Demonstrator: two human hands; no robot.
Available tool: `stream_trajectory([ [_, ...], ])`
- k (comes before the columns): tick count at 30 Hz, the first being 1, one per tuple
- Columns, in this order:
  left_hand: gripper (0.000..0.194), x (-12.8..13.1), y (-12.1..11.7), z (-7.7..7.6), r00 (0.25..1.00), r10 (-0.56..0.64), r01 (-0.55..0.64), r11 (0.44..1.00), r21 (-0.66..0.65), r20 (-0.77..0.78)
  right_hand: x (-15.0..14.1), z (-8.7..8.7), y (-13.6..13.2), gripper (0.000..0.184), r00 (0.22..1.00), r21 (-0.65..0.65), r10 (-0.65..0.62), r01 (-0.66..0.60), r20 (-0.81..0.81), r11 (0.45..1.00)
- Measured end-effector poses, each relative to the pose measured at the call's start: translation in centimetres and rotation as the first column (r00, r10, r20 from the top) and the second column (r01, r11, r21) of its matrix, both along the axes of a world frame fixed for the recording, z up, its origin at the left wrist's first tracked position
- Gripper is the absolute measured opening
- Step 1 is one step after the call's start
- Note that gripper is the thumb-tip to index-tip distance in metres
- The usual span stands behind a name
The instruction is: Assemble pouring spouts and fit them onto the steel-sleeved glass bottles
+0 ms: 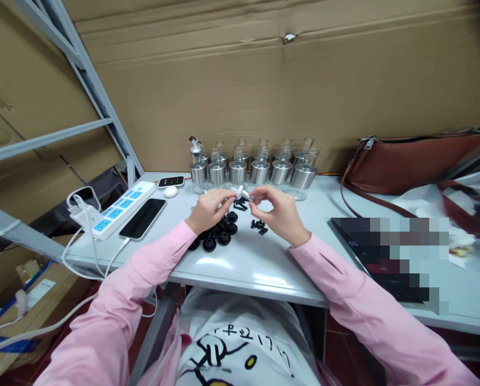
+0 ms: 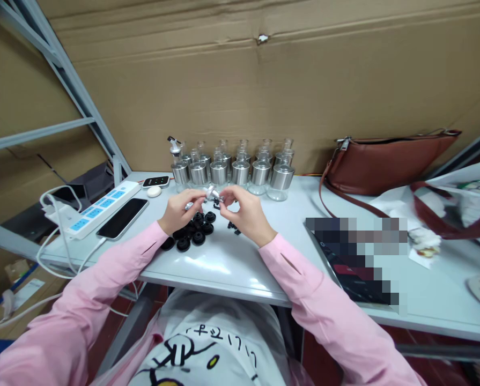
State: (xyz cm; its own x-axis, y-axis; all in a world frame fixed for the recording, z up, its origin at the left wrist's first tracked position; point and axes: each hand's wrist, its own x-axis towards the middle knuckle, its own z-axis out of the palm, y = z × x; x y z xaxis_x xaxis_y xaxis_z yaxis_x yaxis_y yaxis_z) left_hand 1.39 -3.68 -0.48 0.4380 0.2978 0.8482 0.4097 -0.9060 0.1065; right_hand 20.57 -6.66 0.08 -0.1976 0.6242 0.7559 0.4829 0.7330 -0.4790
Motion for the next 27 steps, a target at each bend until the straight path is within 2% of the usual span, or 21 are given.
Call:
stream_trajectory([
  [5,0.011,-0.2,0.2,-0.2,0.996,0.006,0.003,0.995,0.101,-0.084,0.3,0.3,0.1,0.016,0.99,-0.018,-0.073,0.072,-0.119,0.997],
  [7,0.009,-0.4,0.4,-0.3,0.997,0.02,-0.014,0.997,0.075,-0.079,0.5,0.5,0.1,0.018,0.986,-0.011,-0.093,0.092,-0.135,0.996],
  [10,0.023,-0.5,0.7,-0.6,0.999,-0.006,0.006,1.0,-0.014,-0.04,0.8,0.8,0.2,0.02,0.991,0.026,-0.098,0.101,-0.089,0.995],
  [12,0.031,-0.5,0.8,-0.7,0.997,-0.052,0.051,0.998,-0.031,-0.051,0.8,0.8,0.2,0.021,0.995,0.052,-0.086,0.088,-0.044,0.995],
  [17,0.029,-0.3,0.6,-0.6,0.983,-0.09,0.097,0.995,0.036,-0.16,0.7,0.7,0.3,0.022,1.0,0.045,-0.003,0.002,0.029,0.999],
  [21,0.028,-0.2,0.2,-0.4,0.982,-0.056,0.073,0.993,0.09,-0.181,0.8,0.7,0.2,0.018,1.0,0.008,0.025,-0.025,-0.002,1.0],
  [27,0.027,0.0,-0.3,-0.3,0.984,-0.048,0.064,0.994,0.089,-0.172,0.9,0.6,0.3,0.014,0.992,-0.105,0.074,-0.084,-0.098,0.991],
])
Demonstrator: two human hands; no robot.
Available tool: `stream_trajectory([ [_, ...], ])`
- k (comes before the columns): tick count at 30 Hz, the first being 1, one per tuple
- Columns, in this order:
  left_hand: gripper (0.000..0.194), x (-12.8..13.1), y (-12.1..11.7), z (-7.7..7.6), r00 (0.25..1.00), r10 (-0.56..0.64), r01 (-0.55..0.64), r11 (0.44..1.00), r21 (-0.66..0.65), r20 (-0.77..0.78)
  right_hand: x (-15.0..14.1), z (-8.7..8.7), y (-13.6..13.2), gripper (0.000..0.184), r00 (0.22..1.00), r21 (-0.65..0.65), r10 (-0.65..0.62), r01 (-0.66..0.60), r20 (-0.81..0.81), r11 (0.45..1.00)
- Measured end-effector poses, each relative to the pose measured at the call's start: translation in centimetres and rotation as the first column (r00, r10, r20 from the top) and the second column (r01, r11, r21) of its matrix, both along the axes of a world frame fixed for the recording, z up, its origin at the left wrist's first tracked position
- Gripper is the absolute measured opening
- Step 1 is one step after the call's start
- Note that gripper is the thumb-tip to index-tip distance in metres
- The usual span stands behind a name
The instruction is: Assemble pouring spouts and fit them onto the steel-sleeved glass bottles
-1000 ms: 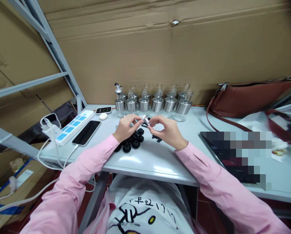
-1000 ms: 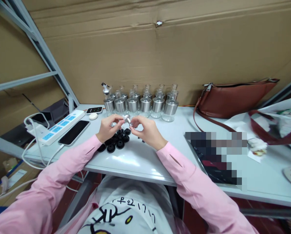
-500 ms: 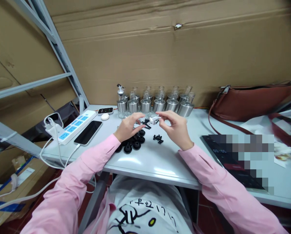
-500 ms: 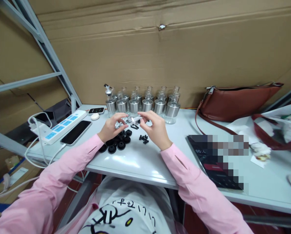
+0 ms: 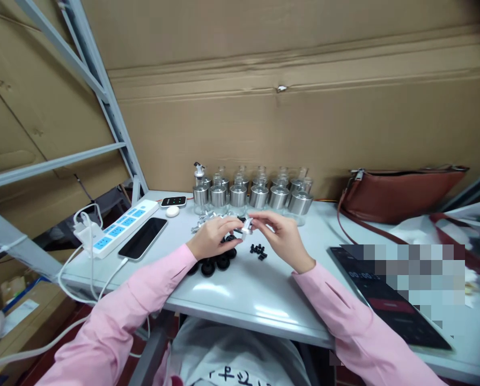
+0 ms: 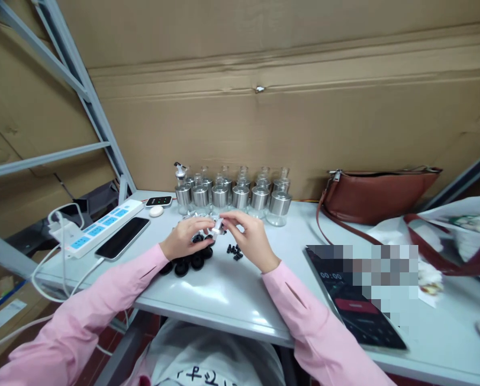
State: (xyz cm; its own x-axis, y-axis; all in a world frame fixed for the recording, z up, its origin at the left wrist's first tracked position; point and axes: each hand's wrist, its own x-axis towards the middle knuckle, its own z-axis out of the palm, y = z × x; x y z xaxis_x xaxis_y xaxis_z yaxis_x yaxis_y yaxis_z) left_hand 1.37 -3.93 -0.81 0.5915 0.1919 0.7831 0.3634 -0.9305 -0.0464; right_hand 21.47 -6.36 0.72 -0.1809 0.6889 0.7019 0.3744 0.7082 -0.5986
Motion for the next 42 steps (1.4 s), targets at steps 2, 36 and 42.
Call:
stream_trajectory([
  [2,0.023,0.1,-0.2,0.1,1.0,-0.01,0.01,1.0,-0.006,-0.005,0.0,0.0,0.0,0.014,0.999,-0.045,0.032,-0.034,-0.029,0.998],
  [36,0.022,0.1,-1.0,-0.2,0.997,-0.078,0.078,0.996,-0.045,-0.004,4.6,-2.6,3.0,0.012,0.742,-0.332,0.19,0.046,0.643,0.942],
  [42,0.023,0.2,-1.0,-0.3,0.996,-0.085,0.084,0.995,-0.058,-0.017,4.6,-3.6,3.1,0.016,0.754,-0.233,0.183,-0.04,0.631,0.972],
])
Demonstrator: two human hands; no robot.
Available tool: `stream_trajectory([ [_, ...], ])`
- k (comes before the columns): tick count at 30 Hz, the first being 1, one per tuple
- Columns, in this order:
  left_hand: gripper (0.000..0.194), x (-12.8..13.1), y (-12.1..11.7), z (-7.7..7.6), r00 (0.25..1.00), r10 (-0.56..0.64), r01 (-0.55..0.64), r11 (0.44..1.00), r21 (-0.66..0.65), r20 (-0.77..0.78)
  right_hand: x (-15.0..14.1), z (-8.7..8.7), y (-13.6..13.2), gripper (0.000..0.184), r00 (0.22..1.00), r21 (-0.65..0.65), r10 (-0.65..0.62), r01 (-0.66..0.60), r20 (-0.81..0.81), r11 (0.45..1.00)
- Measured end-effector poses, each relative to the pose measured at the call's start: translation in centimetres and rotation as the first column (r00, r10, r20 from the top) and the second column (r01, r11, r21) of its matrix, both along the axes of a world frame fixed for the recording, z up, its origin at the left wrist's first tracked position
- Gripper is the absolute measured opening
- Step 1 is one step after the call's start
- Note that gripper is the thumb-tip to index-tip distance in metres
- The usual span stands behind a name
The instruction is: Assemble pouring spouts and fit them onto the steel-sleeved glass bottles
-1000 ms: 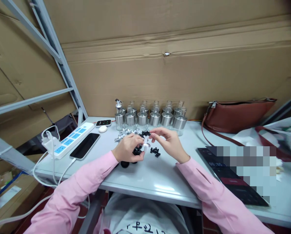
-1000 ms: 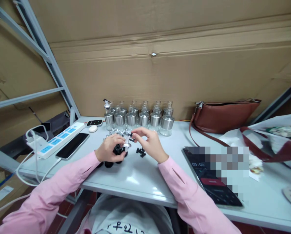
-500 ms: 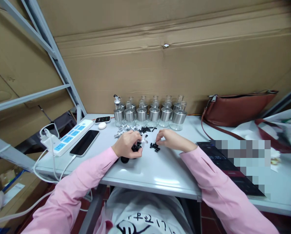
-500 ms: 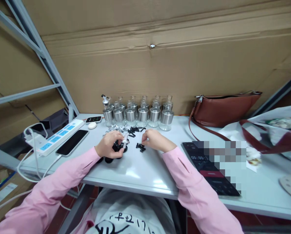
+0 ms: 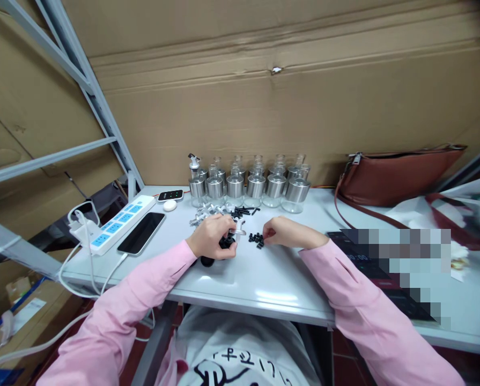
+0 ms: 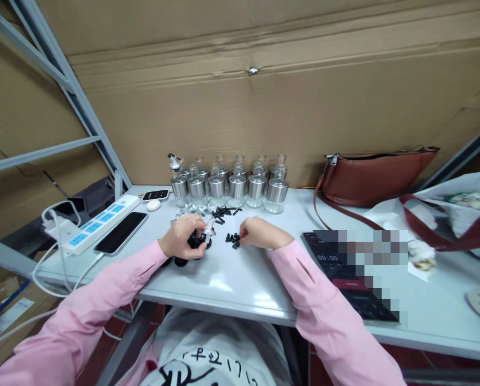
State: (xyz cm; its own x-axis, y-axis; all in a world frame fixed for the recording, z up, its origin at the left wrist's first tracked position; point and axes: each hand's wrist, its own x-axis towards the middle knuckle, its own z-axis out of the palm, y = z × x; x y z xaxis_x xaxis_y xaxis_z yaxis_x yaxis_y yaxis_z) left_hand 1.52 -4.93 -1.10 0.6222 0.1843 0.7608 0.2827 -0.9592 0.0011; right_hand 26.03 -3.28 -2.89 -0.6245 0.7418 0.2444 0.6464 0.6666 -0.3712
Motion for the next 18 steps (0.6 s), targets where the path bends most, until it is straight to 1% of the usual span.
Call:
stream_trajectory([
  [2,0.023,0.0,0.0,0.0,1.0,-0.003,0.003,1.0,-0.005,-0.002,-0.1,0.0,-0.1,0.018,1.0,-0.023,-0.009,0.009,-0.018,1.0],
  [5,0.023,0.0,0.0,0.0,1.0,-0.01,0.01,1.0,-0.005,0.002,-0.1,0.5,-0.3,0.021,0.998,-0.108,-0.058,0.057,-0.001,0.993],
  [8,0.023,0.0,-0.1,0.1,1.0,-0.015,0.015,1.0,0.001,0.01,-0.1,1.7,-0.6,0.015,0.996,-0.187,-0.076,0.067,-0.042,0.98],
  [10,0.023,0.0,-0.1,0.2,1.0,-0.015,0.015,1.0,0.008,0.01,-0.3,2.7,-0.8,0.006,0.991,-0.227,-0.08,0.055,-0.104,0.972],
  [11,0.023,0.0,-0.1,0.2,1.0,-0.013,0.013,1.0,0.012,0.009,-0.5,3.2,-1.0,0.005,0.985,-0.247,-0.086,0.048,-0.147,0.968],
  [13,0.023,0.0,-0.2,0.2,1.0,-0.006,0.006,1.0,0.022,0.009,-1.0,4.2,-1.5,0.015,0.946,-0.302,-0.115,0.019,-0.303,0.953],
  [15,0.024,0.0,-0.2,0.3,1.0,-0.002,0.002,0.999,0.032,0.012,-1.6,4.8,-2.0,0.024,0.881,-0.329,-0.155,0.0,-0.447,0.944],
  [18,0.028,0.1,-0.2,0.3,1.0,-0.009,0.009,0.999,0.048,0.012,-2.5,5.1,-2.6,0.03,0.794,-0.322,-0.178,-0.023,-0.581,0.946],
])
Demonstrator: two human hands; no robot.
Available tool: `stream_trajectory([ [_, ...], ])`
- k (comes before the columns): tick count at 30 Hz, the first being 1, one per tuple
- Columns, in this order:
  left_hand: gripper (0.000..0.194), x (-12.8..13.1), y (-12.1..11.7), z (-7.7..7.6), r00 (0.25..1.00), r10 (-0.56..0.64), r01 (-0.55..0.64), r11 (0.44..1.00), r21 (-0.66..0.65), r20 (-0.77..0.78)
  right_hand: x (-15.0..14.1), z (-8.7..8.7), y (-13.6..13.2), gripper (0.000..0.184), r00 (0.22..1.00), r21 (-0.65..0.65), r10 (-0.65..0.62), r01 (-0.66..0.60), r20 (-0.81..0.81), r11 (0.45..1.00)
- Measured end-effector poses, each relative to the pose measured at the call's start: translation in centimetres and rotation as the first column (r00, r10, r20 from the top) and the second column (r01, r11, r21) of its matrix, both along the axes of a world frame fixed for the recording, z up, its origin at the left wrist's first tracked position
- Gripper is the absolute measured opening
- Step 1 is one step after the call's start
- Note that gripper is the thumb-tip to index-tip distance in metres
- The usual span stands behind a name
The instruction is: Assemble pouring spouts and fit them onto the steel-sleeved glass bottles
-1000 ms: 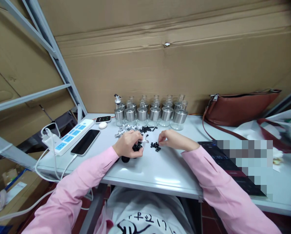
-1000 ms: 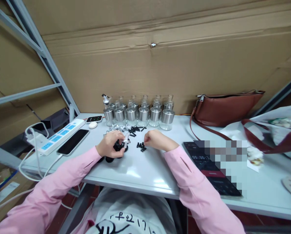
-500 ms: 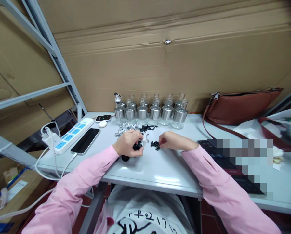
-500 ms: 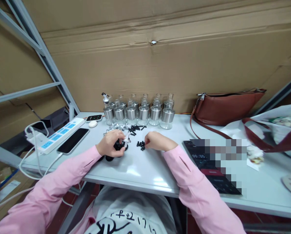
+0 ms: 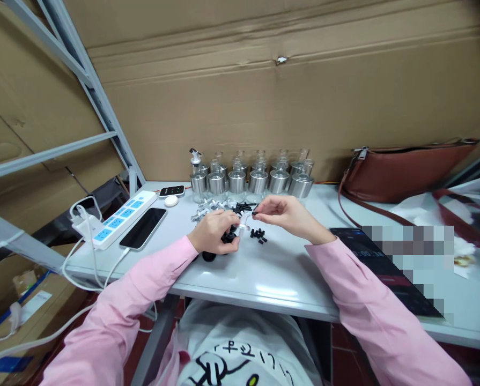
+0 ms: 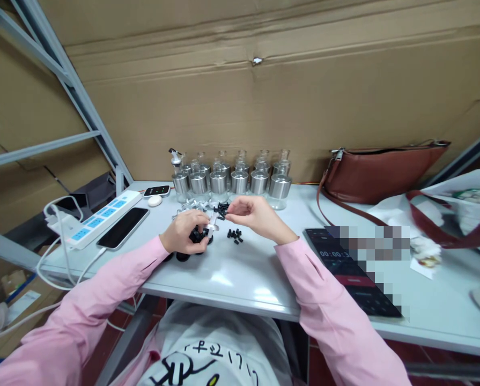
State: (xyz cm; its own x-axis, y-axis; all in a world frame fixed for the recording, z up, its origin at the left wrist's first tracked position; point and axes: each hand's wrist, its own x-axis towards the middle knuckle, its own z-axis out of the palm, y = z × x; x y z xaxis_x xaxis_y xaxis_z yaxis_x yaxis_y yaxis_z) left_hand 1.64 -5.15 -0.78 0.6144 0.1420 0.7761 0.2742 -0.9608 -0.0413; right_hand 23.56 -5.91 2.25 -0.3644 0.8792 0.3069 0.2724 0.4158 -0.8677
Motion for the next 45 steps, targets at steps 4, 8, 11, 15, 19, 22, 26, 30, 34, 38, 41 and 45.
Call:
stream_trajectory([
  [4,0.03,0.1,0.0,0.0,1.0,-0.007,0.007,1.0,0.023,0.016,-0.5,-0.1,-0.2,0.03,0.995,0.029,-0.018,0.021,-0.1,0.999],
  [8,0.029,0.1,0.1,0.0,1.0,-0.007,0.006,1.0,0.015,0.02,-0.5,-0.2,-0.1,0.029,0.992,0.032,-0.02,0.024,-0.122,0.999],
  [11,0.029,0.1,0.1,0.0,1.0,-0.005,0.005,1.0,0.008,0.023,-0.4,-0.2,-0.1,0.027,0.992,0.06,-0.026,0.034,-0.124,0.998],
  [15,0.029,0.1,0.1,0.0,1.0,-0.005,0.005,1.0,0.008,0.018,-0.4,-0.4,0.0,0.024,0.992,0.098,-0.035,0.047,-0.124,0.994],
  [19,0.03,0.1,0.1,0.0,1.0,-0.001,0.001,1.0,0.012,0.012,-0.4,-0.5,0.0,0.023,0.992,0.12,-0.039,0.054,-0.124,0.991],
  [22,0.03,0.1,0.1,-0.1,1.0,-0.001,0.001,1.0,0.019,0.008,-0.5,-0.4,-0.1,0.025,0.993,0.112,-0.032,0.045,-0.113,0.993],
  [26,0.029,0.1,0.1,-0.1,1.0,0.002,-0.003,1.0,0.023,0.018,-0.5,-0.3,-0.1,0.025,0.989,0.037,-0.019,0.025,-0.147,0.999],
  [30,0.028,0.1,0.1,-0.1,1.0,0.002,-0.003,0.999,0.035,0.03,-0.5,-0.4,0.0,0.021,0.968,-0.088,0.012,-0.035,-0.252,0.995],
  [34,0.028,0.1,0.1,-0.1,1.0,0.009,-0.01,0.999,0.043,0.025,-0.6,-0.7,0.0,0.024,0.936,-0.304,0.073,-0.184,-0.344,0.935],
  [38,0.028,0.2,0.2,-0.1,1.0,0.005,-0.005,0.999,0.04,0.018,-0.8,-1.1,0.1,0.027,0.902,-0.423,0.122,-0.309,-0.414,0.852],
  [41,0.029,0.2,0.2,-0.1,1.0,0.002,-0.003,0.999,0.041,0.025,-0.8,-1.2,0.1,0.026,0.878,-0.424,0.14,-0.354,-0.457,0.834],
  [45,0.03,0.1,0.1,0.1,1.0,-0.004,0.003,0.999,0.039,0.017,-0.8,-1.3,0.0,0.023,0.86,-0.425,0.147,-0.382,-0.489,0.821],
])
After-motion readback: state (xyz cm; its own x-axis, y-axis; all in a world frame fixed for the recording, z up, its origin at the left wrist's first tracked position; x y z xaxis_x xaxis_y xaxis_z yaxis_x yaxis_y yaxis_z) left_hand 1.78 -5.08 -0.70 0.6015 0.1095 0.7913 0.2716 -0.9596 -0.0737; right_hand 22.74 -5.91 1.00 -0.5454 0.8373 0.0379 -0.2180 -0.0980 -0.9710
